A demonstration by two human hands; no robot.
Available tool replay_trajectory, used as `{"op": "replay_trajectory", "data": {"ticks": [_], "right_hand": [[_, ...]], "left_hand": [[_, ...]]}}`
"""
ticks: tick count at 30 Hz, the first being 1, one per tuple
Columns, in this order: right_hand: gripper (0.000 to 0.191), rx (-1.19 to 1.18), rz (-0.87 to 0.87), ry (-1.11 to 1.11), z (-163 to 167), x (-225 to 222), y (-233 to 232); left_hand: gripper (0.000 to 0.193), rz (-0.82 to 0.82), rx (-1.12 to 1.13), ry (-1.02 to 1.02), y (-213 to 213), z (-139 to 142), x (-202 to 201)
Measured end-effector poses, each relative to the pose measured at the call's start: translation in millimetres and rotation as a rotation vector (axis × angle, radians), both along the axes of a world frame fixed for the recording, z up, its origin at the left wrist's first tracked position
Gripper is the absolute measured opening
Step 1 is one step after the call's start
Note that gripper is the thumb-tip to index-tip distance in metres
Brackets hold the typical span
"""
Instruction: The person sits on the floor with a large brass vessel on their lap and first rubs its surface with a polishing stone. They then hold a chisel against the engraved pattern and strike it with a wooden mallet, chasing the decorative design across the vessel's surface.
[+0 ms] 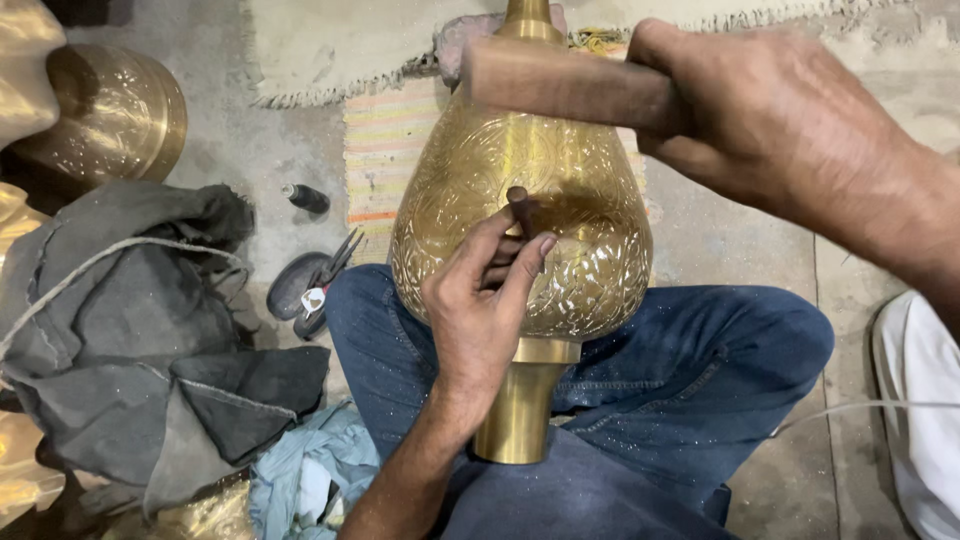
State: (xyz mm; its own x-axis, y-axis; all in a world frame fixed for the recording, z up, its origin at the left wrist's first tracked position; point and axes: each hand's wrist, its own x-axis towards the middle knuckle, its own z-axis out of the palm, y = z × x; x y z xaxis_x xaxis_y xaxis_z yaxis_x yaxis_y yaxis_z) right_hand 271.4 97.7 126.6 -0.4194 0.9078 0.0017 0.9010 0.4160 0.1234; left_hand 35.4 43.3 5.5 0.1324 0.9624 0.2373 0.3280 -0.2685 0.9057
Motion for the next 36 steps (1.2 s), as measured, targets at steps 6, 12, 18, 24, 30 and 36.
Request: {"op": "replay_trajectory", "data": {"ticks": [6, 12, 18, 24, 30, 36], "right_hand": [[0.021, 0.036, 0.012, 0.055, 0.8, 5.7, -1.0], [0.021, 0.105, 0.047, -0.031, 5.1, 6.7, -5.6], [0.02, 0.004, -0.002, -0.14, -7.2, 9.4, -1.0], [0.021, -0.037, -0.038, -0.105, -1.0, 1.9, -1.1], [0.022, -0.07, -0.126, 0.25, 10.4, -0.7, -7.7], [0.025, 0.054, 0.057, 0.147, -7.7, 14.0, -4.3]], "left_hand": [[0.025, -0.026, -0.032, -0.004, -0.2, 6.6, -1.8], [0.029, -0.033, -0.047, -0.016, 0.4, 11.0, -2.1], [0.024, -0.029, -0.021, 0.0, 1.0, 6.7, -2.1], [0.027, -0.03, -0.025, -0.007, -0.8, 8.6, -1.6], [0.03, -0.025, -0.05, -0.014, -0.6, 13.0, -2.6], [0.03, -0.033, -0.052, -0.006, 0.1, 9.0, -2.7]]}}
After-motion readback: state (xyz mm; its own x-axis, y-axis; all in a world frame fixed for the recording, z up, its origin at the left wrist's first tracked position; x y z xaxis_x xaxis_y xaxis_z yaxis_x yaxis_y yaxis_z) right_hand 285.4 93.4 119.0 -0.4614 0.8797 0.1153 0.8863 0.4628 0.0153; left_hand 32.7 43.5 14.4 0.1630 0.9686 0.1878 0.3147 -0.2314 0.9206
